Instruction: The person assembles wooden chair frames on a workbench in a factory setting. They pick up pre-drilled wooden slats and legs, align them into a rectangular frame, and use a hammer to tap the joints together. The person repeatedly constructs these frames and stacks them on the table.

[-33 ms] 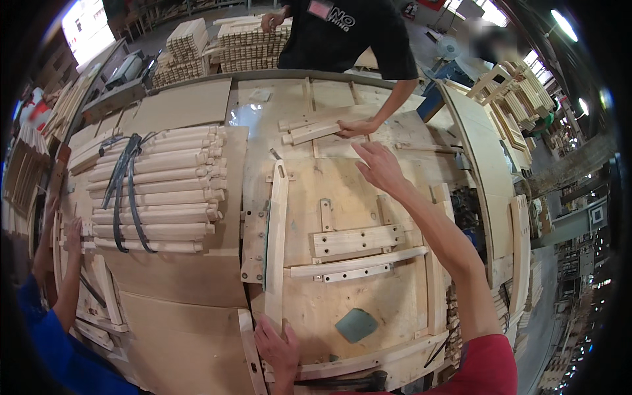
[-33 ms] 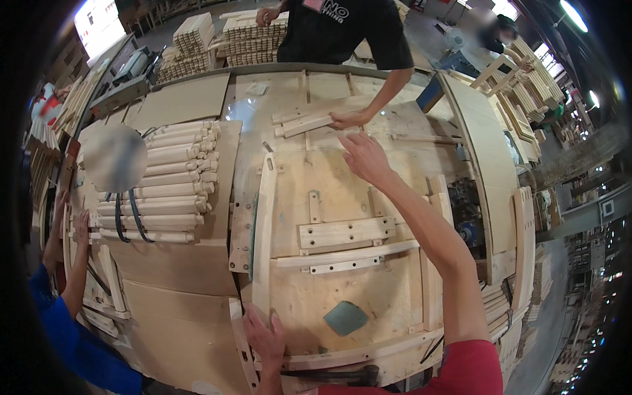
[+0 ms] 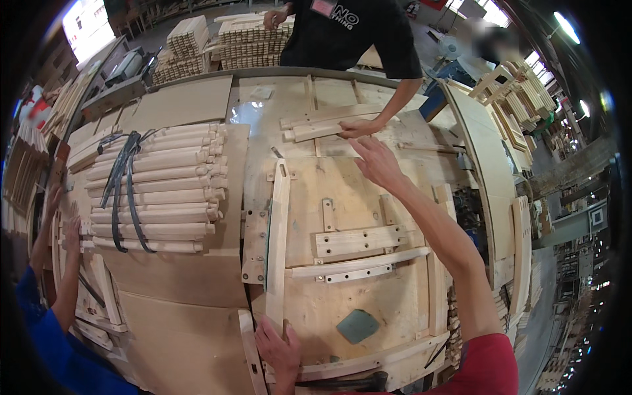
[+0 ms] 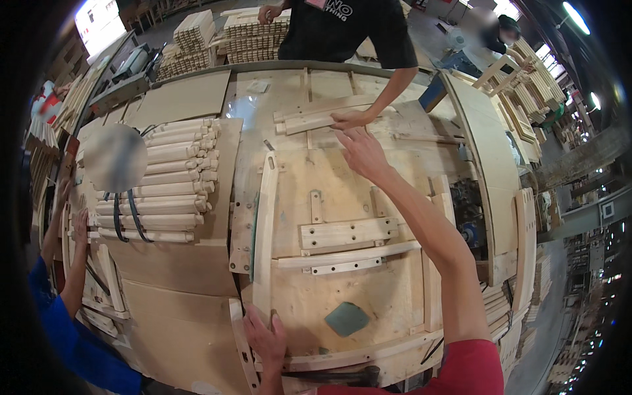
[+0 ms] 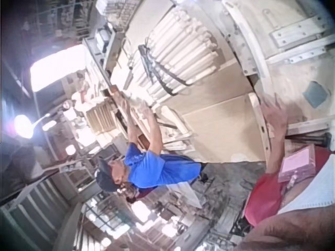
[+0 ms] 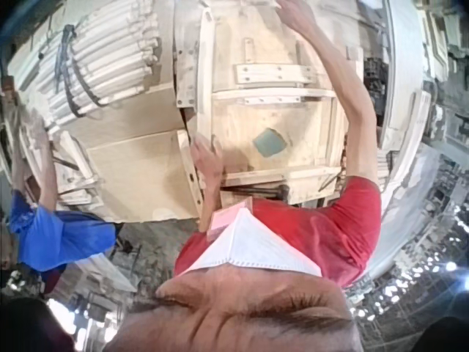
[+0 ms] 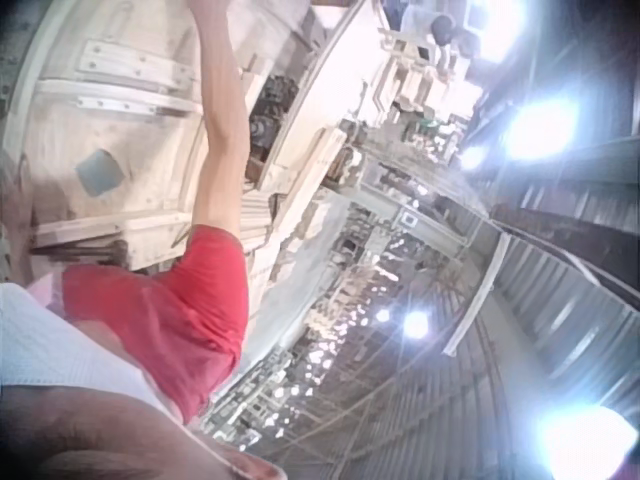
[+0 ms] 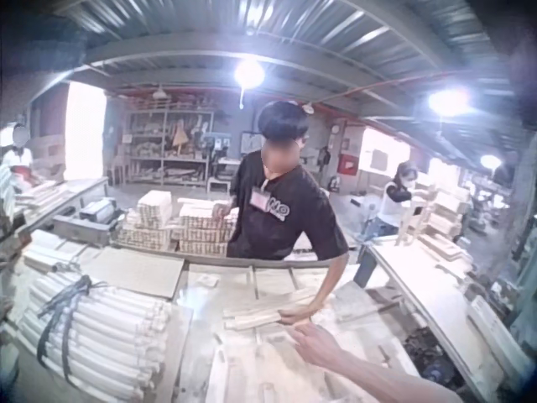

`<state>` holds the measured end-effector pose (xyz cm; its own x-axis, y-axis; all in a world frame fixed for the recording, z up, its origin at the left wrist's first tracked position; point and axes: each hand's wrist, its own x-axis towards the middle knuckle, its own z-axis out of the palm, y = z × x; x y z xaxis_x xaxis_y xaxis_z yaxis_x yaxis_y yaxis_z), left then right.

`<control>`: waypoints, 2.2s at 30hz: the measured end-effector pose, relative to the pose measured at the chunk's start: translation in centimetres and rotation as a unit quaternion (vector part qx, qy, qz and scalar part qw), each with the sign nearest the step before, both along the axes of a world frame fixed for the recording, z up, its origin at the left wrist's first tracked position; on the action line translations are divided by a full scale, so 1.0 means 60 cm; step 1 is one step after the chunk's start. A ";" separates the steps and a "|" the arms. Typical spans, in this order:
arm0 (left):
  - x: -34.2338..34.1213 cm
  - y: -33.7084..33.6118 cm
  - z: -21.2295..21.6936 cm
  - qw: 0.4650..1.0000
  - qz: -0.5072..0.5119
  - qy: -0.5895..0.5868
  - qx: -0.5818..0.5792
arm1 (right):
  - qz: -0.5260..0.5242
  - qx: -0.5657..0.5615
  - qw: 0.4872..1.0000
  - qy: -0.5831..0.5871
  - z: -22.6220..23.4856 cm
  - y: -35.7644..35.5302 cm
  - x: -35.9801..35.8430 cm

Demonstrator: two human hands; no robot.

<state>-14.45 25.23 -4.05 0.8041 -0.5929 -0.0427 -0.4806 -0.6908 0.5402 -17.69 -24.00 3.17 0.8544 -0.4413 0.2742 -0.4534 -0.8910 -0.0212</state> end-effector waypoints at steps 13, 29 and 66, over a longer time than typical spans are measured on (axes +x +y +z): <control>-0.005 -0.016 0.005 1.000 -0.006 -0.017 -0.001 | -0.073 0.082 0.993 0.032 -0.116 -0.145 0.141; -0.019 -0.006 -0.009 0.995 -0.005 -0.098 -0.006 | -0.090 0.048 0.977 0.187 -0.095 -0.159 0.095; 0.001 0.001 0.001 0.997 -0.028 -0.030 -0.062 | -0.064 0.056 0.973 0.214 -0.007 0.112 -0.131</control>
